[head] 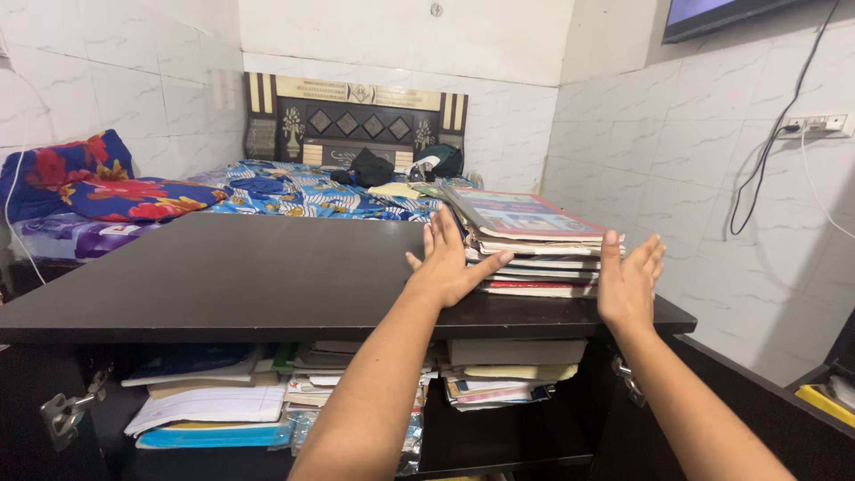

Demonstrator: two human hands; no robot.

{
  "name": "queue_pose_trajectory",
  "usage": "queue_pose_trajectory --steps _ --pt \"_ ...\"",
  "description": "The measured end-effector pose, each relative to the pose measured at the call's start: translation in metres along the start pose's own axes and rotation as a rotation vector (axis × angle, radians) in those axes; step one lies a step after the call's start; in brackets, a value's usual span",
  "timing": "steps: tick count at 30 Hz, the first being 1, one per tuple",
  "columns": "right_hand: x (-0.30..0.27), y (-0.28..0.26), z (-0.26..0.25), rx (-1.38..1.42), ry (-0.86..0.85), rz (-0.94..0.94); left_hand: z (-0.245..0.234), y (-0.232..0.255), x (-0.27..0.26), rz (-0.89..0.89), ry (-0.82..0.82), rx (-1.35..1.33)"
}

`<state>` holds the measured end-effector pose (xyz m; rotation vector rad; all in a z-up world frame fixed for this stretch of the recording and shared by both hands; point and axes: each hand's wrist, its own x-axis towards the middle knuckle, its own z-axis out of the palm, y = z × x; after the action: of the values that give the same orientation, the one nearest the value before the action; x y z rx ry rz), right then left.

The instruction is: The person repeatedly takes books and notebooks from a lower shelf of a dark cabinet and places them on top of the cabinet, building a growing stack. The person handles items one at a time, aligning them as they are added to the pile.

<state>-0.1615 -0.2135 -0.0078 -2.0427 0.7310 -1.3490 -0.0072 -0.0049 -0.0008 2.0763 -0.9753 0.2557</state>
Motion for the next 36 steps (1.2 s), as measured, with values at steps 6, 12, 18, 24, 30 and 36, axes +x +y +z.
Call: queue_pose_trajectory --steps 6,12,18,24,30,36 --pt "-0.009 0.007 0.006 -0.280 -0.077 0.004 -0.007 0.007 -0.010 -0.088 -0.065 0.027" --pt "-0.030 0.019 0.002 -0.406 -0.073 -0.119 -0.014 0.018 -0.029 -0.202 -0.111 0.179" --pt "-0.040 0.032 0.004 -0.522 -0.064 -0.160 -0.021 0.023 -0.047 -0.258 -0.060 0.236" --pt "-0.046 0.033 -0.003 -0.529 -0.155 -0.132 -0.027 0.031 -0.069 -0.232 0.005 0.286" --pt "-0.062 0.023 -0.014 -0.465 -0.254 -0.060 -0.027 0.036 -0.096 -0.135 -0.046 0.548" --pt "-0.077 0.003 -0.024 -0.469 -0.256 -0.170 -0.030 0.032 -0.110 -0.136 -0.085 0.521"
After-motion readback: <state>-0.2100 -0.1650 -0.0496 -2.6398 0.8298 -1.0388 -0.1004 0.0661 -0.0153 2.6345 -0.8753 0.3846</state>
